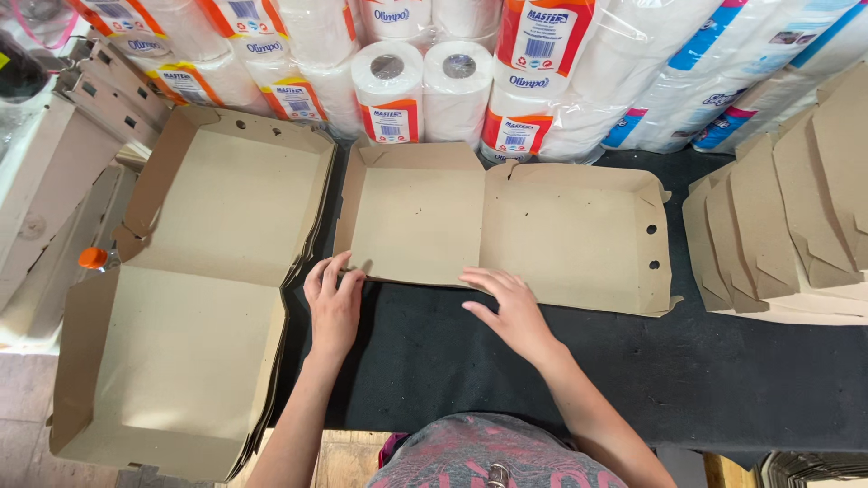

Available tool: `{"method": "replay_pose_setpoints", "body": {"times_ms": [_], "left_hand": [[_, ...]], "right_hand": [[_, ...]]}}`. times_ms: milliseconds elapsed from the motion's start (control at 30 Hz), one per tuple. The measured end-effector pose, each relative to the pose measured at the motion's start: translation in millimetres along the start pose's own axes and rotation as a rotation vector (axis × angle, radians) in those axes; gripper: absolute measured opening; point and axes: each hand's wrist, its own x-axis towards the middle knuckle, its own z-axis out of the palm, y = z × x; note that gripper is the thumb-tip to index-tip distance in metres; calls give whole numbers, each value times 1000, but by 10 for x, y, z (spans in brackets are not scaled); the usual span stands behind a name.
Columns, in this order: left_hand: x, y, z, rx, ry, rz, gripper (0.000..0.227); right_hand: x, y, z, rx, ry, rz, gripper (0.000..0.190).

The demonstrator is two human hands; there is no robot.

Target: The person assembles cardboard boxes by folding the sides and tucking in the flaps by hand on a dark table surface.

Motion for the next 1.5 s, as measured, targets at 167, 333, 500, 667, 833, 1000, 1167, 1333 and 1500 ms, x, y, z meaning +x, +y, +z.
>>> {"method": "replay_pose_setpoints", "body": {"times_ms": [167,333,500,667,833,1000,1167,1333,1500], "left_hand": [[-51,-158,100,-24,-77,-79,14],[-53,-306,211,-91,-100,-83,13],[61,-289,223,-222,-158,-162,12],[172,-202,2,-509,-163,-469,17],[153,-256,-61,-708,-8,-753,21],[374,-266,-206,-617,-167,-750,32],[549,-445,20,-565,-430,-658,24],[650,-716,218,-438,-458,-648,25],[976,-363,-643,-624,-382,-690,24]], "right_hand": [[415,-30,380,-84,-96,49,27],[544,197,537,-72,-79,95,24],[627,253,579,-108,-79,99,23],[644,196,548,-58,-99,171,25],[606,30,451,-38,-96,200,24],[310,16,613,-95,-154,17,34],[-31,-67,758,-281,-397,-255,59],[-131,22,833,-263,-437,-246,66],[-64,-103,139,-144,-4,-206,39]]}}
